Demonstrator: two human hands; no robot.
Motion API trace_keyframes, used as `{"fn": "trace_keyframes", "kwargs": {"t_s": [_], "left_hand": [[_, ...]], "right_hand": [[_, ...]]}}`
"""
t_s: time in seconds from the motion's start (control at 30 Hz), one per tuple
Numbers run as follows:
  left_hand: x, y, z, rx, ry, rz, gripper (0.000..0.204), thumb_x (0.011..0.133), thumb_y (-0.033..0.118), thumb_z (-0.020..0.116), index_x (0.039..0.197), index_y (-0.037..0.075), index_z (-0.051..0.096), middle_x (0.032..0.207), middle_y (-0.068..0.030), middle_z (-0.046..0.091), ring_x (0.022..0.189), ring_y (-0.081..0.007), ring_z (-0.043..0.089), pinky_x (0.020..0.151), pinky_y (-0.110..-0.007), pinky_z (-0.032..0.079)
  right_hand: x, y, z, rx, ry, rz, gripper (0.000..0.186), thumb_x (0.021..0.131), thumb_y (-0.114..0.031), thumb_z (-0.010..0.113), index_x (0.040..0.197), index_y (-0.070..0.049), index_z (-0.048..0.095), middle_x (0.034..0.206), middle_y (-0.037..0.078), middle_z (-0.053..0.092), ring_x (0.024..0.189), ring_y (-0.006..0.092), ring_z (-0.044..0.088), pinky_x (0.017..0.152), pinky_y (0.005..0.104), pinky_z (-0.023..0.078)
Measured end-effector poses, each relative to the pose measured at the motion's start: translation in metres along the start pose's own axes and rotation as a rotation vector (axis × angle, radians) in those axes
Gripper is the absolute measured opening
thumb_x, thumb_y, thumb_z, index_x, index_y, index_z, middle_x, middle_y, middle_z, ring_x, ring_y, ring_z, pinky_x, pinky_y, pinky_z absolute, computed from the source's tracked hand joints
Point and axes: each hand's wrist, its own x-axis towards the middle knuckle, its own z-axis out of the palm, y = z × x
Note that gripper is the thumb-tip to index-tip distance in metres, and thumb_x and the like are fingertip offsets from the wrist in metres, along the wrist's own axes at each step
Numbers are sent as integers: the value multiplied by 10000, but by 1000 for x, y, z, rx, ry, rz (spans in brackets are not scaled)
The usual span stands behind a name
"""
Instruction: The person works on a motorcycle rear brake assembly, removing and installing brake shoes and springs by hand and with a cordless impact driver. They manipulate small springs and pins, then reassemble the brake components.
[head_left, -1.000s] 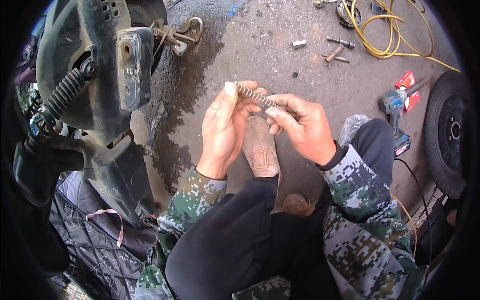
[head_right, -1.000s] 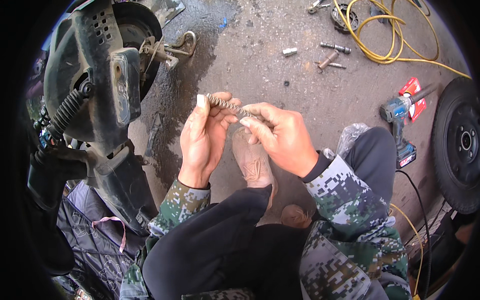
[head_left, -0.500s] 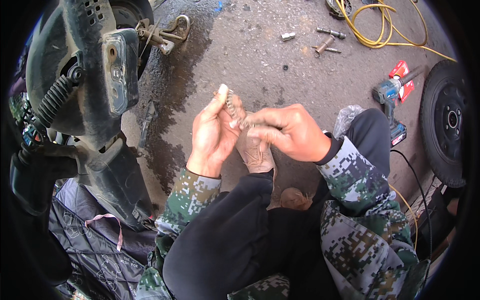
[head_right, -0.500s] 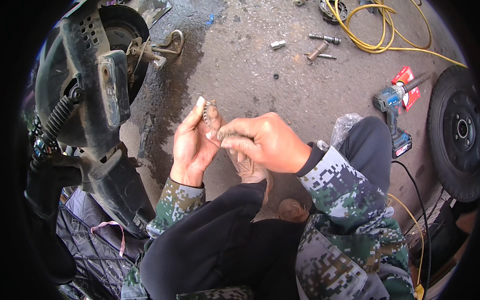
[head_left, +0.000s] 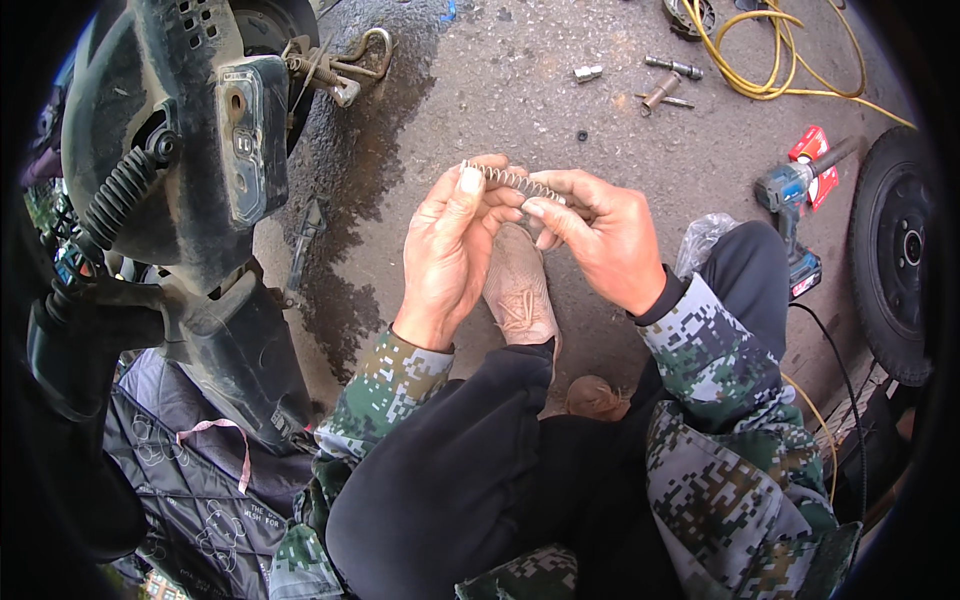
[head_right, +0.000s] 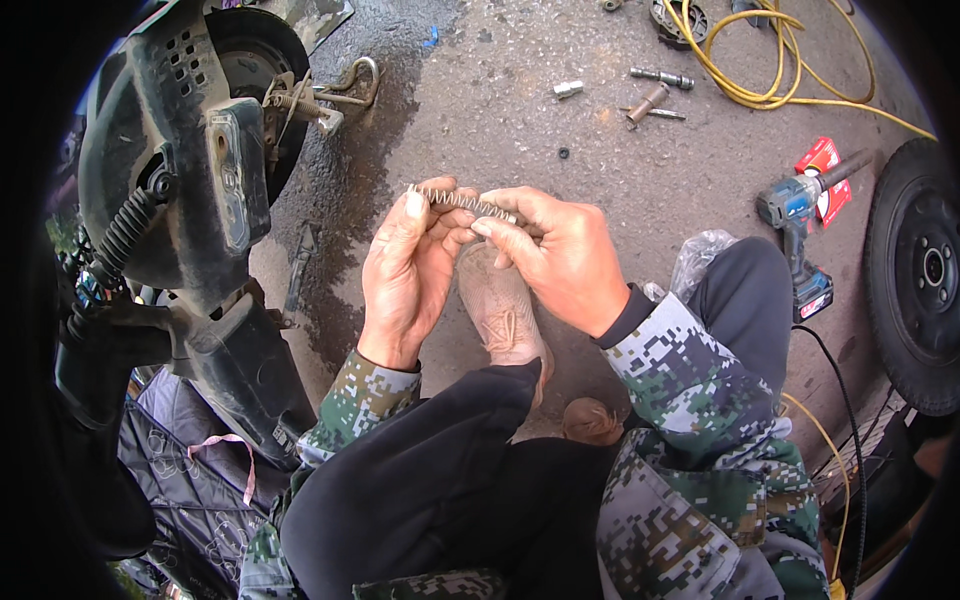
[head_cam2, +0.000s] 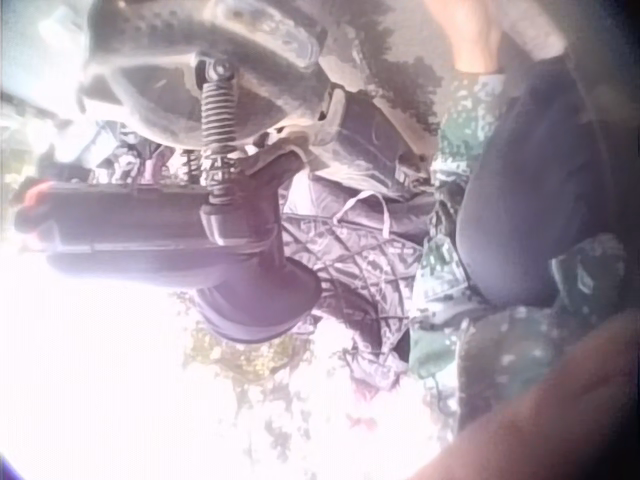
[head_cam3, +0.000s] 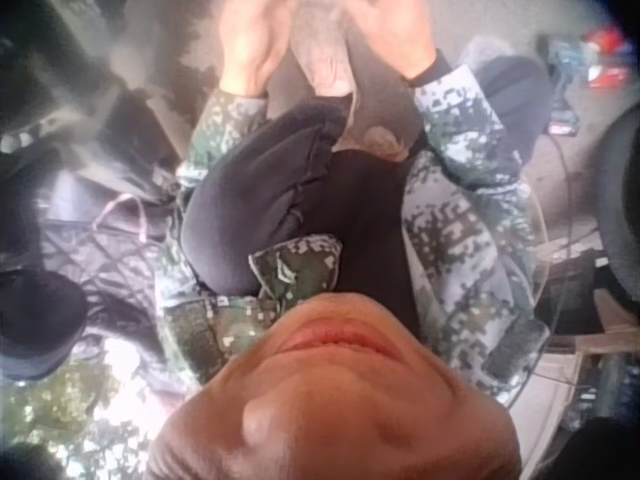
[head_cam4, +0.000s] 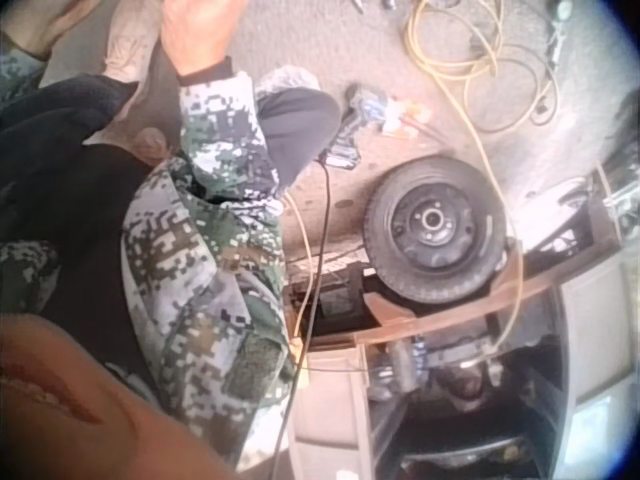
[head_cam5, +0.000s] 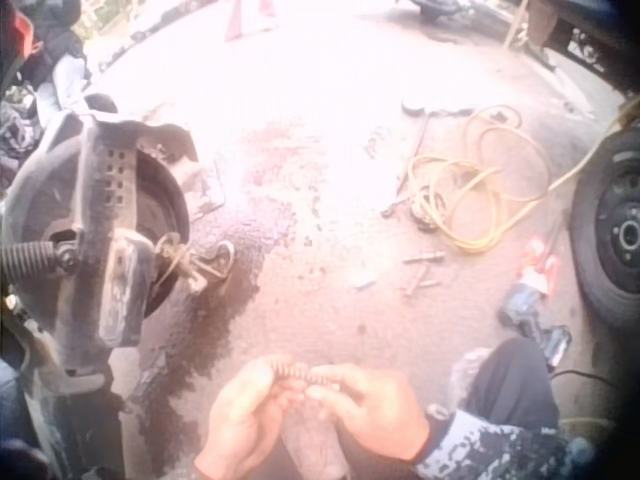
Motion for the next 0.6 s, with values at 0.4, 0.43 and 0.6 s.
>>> {"fn": "trace_keyframes", "kwargs": {"t_s": [0.4, 0.43, 0.6], "left_hand": [[0, -5, -11, -178, 101, -140, 330, 1123, 294, 522, 1087, -15, 631, 928, -105, 661, 781, -164, 622, 725, -317, 525], [0, -5, -13, -230, 106, -186, 327, 1125, 293, 516, 1070, -8, 629, 904, -94, 647, 738, -160, 601, 692, -314, 510], [-2, -3, -20, -436, 8, -418, 339, 1127, 296, 486, 1047, -4, 623, 805, -74, 616, 623, -150, 515, 590, -317, 467]], "right_hand": [[-1, -6, -3, -230, -204, -248, 190, 916, -205, 800, 964, -31, 738, 807, 156, 709, 699, 271, 728, 627, 357, 541], [-1, -6, -3, -238, -253, -290, 186, 915, -206, 798, 961, -35, 741, 812, 156, 712, 710, 289, 730, 631, 361, 544], [2, -9, -13, -104, -354, -234, 170, 915, -211, 793, 971, -54, 758, 835, 144, 729, 715, 272, 736, 632, 363, 541]]}}
